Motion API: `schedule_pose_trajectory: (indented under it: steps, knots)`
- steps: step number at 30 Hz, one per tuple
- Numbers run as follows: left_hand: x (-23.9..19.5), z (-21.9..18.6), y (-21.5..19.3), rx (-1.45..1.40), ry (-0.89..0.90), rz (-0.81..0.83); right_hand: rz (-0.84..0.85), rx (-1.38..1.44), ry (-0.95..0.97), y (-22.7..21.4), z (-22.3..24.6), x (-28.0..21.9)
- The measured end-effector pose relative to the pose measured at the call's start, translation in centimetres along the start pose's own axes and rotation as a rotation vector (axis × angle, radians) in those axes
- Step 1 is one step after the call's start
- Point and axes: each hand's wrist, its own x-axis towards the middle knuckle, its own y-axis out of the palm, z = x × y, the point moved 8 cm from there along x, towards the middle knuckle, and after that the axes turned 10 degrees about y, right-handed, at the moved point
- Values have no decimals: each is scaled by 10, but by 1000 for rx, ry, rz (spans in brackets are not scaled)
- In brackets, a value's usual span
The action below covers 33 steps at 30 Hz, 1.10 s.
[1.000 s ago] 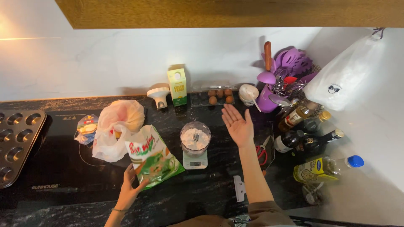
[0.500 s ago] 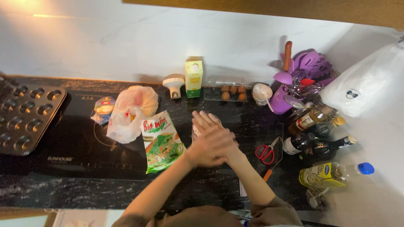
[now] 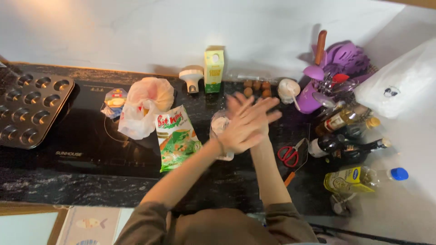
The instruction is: The person holds a paper bag of flour and repeatedly scoops flour with a spoon into a blender cup set on a kitchen scale, tapping the spoon to level it. They then set the bag aside, crack an egg into the cup, and carry a muffin tray to the sink.
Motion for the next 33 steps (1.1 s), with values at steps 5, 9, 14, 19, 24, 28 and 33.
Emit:
schedule_pose_trajectory:
  steps: [5,9,14,19,24,28,33]
  knots:
    - [-8,57,-54,1193,144,123,569,318,190,85,37,-94]
    - [-74,165,-134,1097,-343,29,379,6,-92,-10,85,-88]
    - [-97,151,-64,607,-462,333,-71,-81,-415,-238,78,-25]
    - [-113,164,-23,820,-705,534,-303,-613,-23,-170,3,-45]
    - [-116,173,-30,863,-687,360,-360,-1147,-102,-201,-144,-20]
    - [-95,155,-36,929,-631,341,-446,-1319,-138,-133,-177,-21]
    - [-74,129,-50,1007,-636,296,-595,-1564,-175,-94,-170,-16]
